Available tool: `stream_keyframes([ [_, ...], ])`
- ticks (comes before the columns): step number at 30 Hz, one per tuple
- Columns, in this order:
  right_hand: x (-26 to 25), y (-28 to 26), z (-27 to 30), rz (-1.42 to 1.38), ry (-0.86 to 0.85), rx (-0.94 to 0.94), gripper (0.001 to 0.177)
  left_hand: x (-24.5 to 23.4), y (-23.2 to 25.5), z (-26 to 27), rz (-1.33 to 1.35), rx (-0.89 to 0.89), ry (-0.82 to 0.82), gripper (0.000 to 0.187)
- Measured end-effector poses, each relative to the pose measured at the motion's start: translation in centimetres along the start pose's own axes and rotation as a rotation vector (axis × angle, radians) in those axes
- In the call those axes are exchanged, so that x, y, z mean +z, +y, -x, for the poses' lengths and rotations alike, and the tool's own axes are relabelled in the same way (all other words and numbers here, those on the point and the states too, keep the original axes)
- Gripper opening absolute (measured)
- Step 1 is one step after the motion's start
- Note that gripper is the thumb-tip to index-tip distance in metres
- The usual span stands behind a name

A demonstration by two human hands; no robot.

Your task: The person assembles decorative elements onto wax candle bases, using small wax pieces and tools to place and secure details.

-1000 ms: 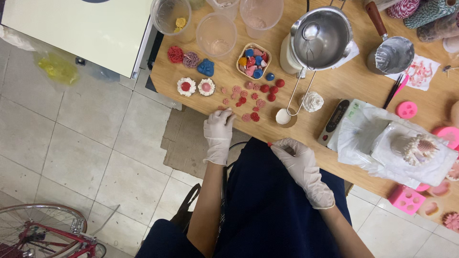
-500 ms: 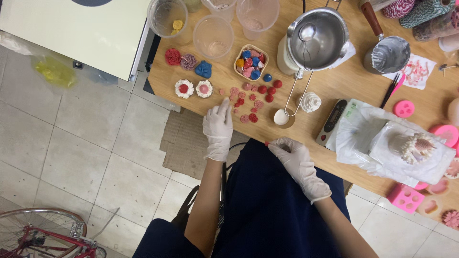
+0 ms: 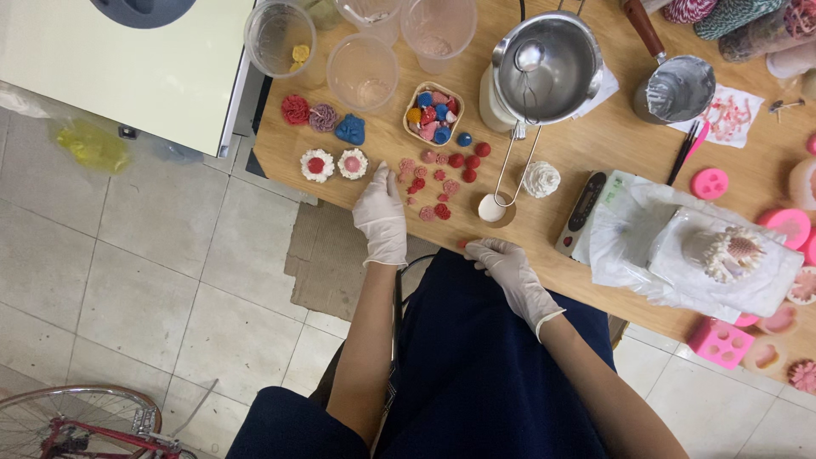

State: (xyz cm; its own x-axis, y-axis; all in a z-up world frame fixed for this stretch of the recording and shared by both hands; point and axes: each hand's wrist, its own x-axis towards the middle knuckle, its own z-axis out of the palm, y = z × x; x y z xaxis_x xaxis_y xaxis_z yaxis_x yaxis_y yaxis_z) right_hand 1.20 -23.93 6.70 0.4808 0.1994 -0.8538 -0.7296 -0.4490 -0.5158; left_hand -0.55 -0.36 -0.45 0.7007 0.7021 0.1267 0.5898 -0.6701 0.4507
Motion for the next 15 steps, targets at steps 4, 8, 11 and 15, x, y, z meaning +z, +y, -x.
stream_keyframes([
  [4, -0.39, 0.11, 0.17, -0.06, -0.017, 0.013, 0.025, -0.41, -0.17, -0.07, 0.369, -0.046, -0.013, 0.022],
  [8, -0.36, -0.16, 0.33, -0.074, -0.041, 0.025, 0.026, -0.66, 0.16, -0.77, 0.741, -0.563, -0.295, 0.027],
  [11, -0.3, -0.25, 0.15, -0.074, -0.037, 0.049, 0.026, -0.41, 0.02, -0.84, 0.799, -0.636, -0.267, 0.027],
  [15, -0.48, 0.14, -0.13, -0.077, -0.018, 0.066, 0.027, -0.75, -0.03, -0.86, 0.689, -0.333, -0.121, 0.026],
])
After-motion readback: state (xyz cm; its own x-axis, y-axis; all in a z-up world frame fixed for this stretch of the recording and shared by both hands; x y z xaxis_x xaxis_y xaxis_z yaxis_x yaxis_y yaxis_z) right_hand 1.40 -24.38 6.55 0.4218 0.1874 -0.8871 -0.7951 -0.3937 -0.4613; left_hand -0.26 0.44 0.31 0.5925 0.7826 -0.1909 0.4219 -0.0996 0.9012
